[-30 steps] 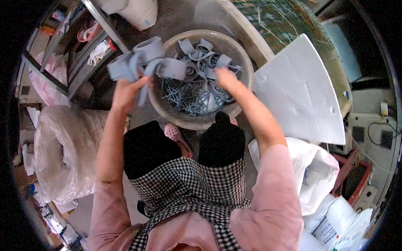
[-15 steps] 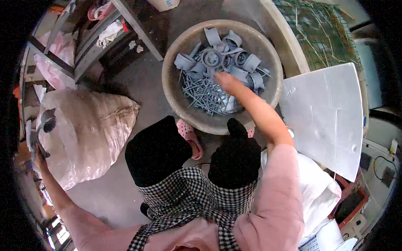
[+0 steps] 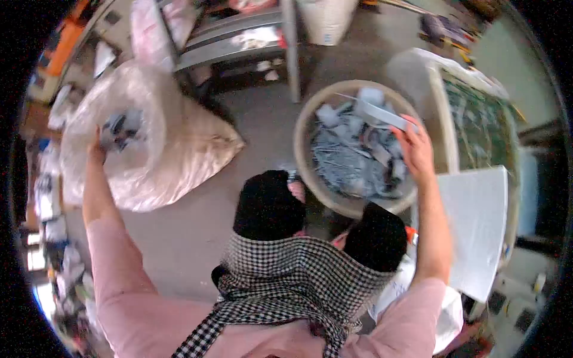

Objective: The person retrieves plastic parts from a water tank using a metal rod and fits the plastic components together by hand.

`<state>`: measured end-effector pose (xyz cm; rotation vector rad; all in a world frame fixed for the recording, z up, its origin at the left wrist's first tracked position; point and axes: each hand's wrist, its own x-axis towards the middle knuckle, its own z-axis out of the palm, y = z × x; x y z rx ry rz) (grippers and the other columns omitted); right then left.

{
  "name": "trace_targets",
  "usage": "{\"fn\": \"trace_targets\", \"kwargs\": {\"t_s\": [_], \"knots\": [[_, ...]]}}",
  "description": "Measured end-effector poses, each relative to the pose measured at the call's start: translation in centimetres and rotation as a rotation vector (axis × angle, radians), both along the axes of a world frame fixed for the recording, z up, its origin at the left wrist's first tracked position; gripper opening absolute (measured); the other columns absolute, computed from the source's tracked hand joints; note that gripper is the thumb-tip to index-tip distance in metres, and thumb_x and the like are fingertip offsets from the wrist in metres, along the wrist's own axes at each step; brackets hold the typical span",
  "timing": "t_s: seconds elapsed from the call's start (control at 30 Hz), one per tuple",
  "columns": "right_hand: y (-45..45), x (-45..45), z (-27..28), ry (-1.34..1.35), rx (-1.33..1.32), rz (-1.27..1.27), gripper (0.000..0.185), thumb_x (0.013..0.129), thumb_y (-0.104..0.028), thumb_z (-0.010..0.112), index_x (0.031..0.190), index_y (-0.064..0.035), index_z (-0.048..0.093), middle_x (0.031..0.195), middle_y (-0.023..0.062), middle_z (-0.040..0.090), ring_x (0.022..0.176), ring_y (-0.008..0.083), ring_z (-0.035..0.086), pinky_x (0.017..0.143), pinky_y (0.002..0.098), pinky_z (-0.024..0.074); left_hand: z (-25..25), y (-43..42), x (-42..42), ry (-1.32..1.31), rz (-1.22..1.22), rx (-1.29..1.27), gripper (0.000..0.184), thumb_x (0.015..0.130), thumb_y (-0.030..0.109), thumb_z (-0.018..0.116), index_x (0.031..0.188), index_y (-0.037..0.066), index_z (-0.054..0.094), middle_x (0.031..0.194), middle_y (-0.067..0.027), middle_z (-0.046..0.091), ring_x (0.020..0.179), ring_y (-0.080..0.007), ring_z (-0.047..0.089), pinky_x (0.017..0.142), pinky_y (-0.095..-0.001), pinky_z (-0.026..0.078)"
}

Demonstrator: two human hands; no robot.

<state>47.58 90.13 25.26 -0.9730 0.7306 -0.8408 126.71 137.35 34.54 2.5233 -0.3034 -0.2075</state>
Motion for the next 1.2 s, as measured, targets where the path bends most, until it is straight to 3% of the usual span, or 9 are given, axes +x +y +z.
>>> {"fn": "trace_targets", "kwargs": {"t_s": [0.07, 0.17, 0.23, 0.3, 0.43, 0.5, 0.7, 0.87, 1.2], "knots": [[0.8, -0.1, 0.9, -0.143, 0.023, -0.014, 0.037, 0.093, -0.015, 0.049, 0.123, 0.0044, 0.042, 0.116, 0.0146, 0.052, 0.105, 0.0227, 0.055, 0.094, 0.0277, 0.0441, 3.8, -8.2, -10.6, 0.433, 0.031, -0.389, 0.056, 0.089, 0.044, 0.051, 0.124, 0.001, 0.051, 0.098, -0.0083, 0.064, 0.091, -0.0257, 0.058, 0.075, -0.0365, 0.047], [0.5, 0.2, 1.4, -0.382, 0.058, -0.012, 0.033, 0.092, -0.012, 0.051, 0.119, 0.0058, 0.045, 0.111, 0.0194, 0.054, 0.100, 0.0277, 0.058, 0.092, 0.0295, 0.0461, 6.2, -16.7, -18.0, -0.611, 0.358, 0.526, 0.065, 0.084, 0.054, 0.048, 0.122, 0.002, 0.053, 0.119, -0.0182, 0.056, 0.113, -0.0243, 0.051, 0.094, -0.0388, 0.038], [0.6, 0.3, 2.1, -0.443, 0.065, -0.002, 0.032, 0.092, -0.012, 0.051, 0.118, 0.0062, 0.045, 0.113, 0.0192, 0.053, 0.101, 0.0278, 0.057, 0.093, 0.0300, 0.0460, -1.3, -21.0, -14.3, -0.627, -0.491, -0.144, 0.050, 0.087, 0.044, 0.050, 0.116, 0.004, 0.058, 0.107, -0.0136, 0.064, 0.101, -0.0195, 0.059, 0.085, -0.0349, 0.044], [1.3, 0.5, 2.5, -0.495, 0.084, 0.009, 0.031, 0.092, -0.011, 0.050, 0.118, 0.0045, 0.045, 0.115, 0.0193, 0.052, 0.104, 0.0280, 0.056, 0.094, 0.0302, 0.0456, 2.5, -27.4, -36.4, -0.212, -0.775, -0.270, 0.035, 0.090, 0.033, 0.052, 0.107, 0.006, 0.065, 0.095, -0.0094, 0.067, 0.089, -0.0166, 0.061, 0.080, -0.0306, 0.045], [4.5, 1.4, 3.1, -0.497, 0.126, 0.172, 0.028, 0.091, -0.008, 0.050, 0.118, -0.0011, 0.045, 0.121, 0.0196, 0.049, 0.112, 0.0286, 0.052, 0.097, 0.0328, 0.0433, -2.0, -34.5, -54.7, 1.183, -0.778, -0.453, 0.065, 0.088, 0.053, 0.049, 0.127, 0.001, 0.044, 0.112, -0.0125, 0.059, 0.108, -0.0203, 0.051, 0.094, -0.0400, 0.036], [6.4, 1.8, 2.4, -0.345, 0.029, 0.303, 0.029, 0.090, -0.007, 0.052, 0.119, -0.0057, 0.047, 0.121, 0.0136, 0.052, 0.111, 0.0242, 0.053, 0.099, 0.0345, 0.0395, -3.9, -37.1, -59.9, 1.215, -0.815, -0.727, 0.052, 0.088, 0.047, 0.054, 0.112, 0.002, 0.054, 0.100, -0.0141, 0.062, 0.096, -0.0202, 0.057, 0.084, -0.0372, 0.042], [3.2, -4.2, 0.7, 0.611, -0.572, 0.008, 0.038, 0.077, -0.016, 0.070, 0.111, -0.0043, 0.057, 0.109, 0.0099, 0.057, 0.098, 0.0197, 0.058, 0.087, 0.0315, 0.0449, -7.0, -38.1, -61.3, 0.742, -0.838, -0.426, 0.035, 0.086, 0.031, 0.062, 0.090, -0.003, 0.062, 0.063, -0.0051, 0.059, 0.062, -0.0153, 0.060, 0.056, -0.0327, 0.044], [3.7, -3.3, 5.0, 0.804, -1.318, -0.368, 0.065, 0.064, -0.020, 0.078, 0.121, -0.0075, 0.048, 0.117, 0.0116, 0.051, 0.109, 0.0289, 0.049, 0.096, 0.0396, 0.0381, -5.7, -37.0, -63.0, 0.364, -1.170, -0.451, 0.034, 0.082, 0.028, 0.065, 0.073, -0.004, 0.062, 0.057, -0.0061, 0.057, 0.056, -0.0091, 0.047, 0.052, -0.0323, 0.040], [2.4, -0.5, 4.0, 1.026, -1.520, -0.180, 0.066, 0.051, -0.028, 0.081, 0.110, -0.0107, 0.057, 0.108, 0.0050, 0.053, 0.112, 0.0260, 0.045, 0.103, 0.0528, 0.0231, -7.0, -36.3, -64.0, 0.318, -1.277, -0.616, 0.029, 0.081, 0.015, 0.063, 0.060, -0.001, 0.054, 0.051, 0.0029, 0.046, 0.049, -0.0049, 0.041, 0.044, -0.0281, 0.032]]}}
